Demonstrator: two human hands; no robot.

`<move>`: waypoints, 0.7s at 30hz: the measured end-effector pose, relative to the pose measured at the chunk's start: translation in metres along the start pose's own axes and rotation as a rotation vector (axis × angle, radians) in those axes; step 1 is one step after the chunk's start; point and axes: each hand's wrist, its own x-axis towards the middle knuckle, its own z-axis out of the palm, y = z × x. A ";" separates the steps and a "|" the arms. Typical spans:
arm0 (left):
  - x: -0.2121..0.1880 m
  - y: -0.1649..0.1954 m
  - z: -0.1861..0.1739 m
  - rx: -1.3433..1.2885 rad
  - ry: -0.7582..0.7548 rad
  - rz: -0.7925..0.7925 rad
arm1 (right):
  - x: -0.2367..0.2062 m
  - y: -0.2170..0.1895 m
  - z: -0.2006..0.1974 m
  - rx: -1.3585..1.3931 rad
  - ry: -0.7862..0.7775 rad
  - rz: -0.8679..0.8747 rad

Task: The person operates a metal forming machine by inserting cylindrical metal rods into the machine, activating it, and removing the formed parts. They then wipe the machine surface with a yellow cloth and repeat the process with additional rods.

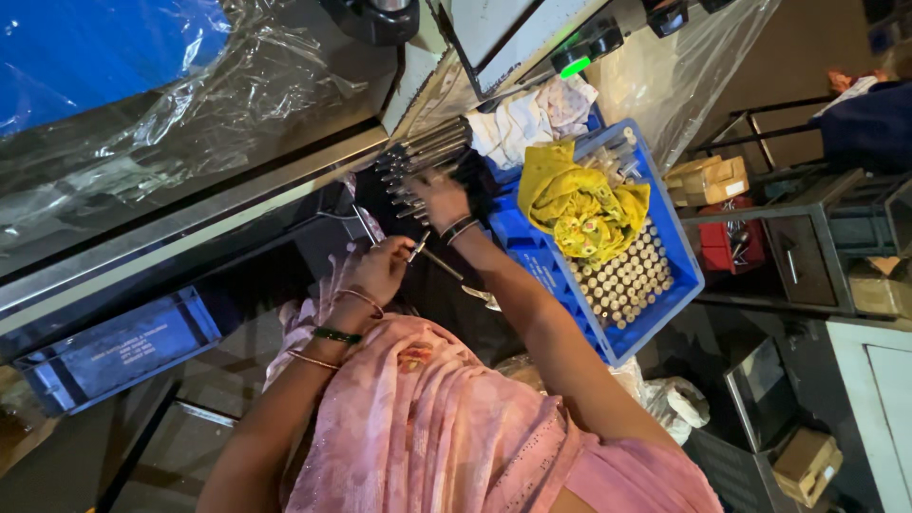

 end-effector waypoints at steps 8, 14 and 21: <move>-0.004 -0.006 -0.005 0.037 -0.011 0.019 | 0.010 0.023 0.016 1.321 0.447 0.428; -0.009 0.000 -0.008 0.044 0.022 -0.015 | 0.017 0.035 0.005 1.277 0.385 1.070; 0.003 0.005 -0.011 -0.064 0.099 0.131 | 0.025 0.036 -0.004 1.216 0.126 1.134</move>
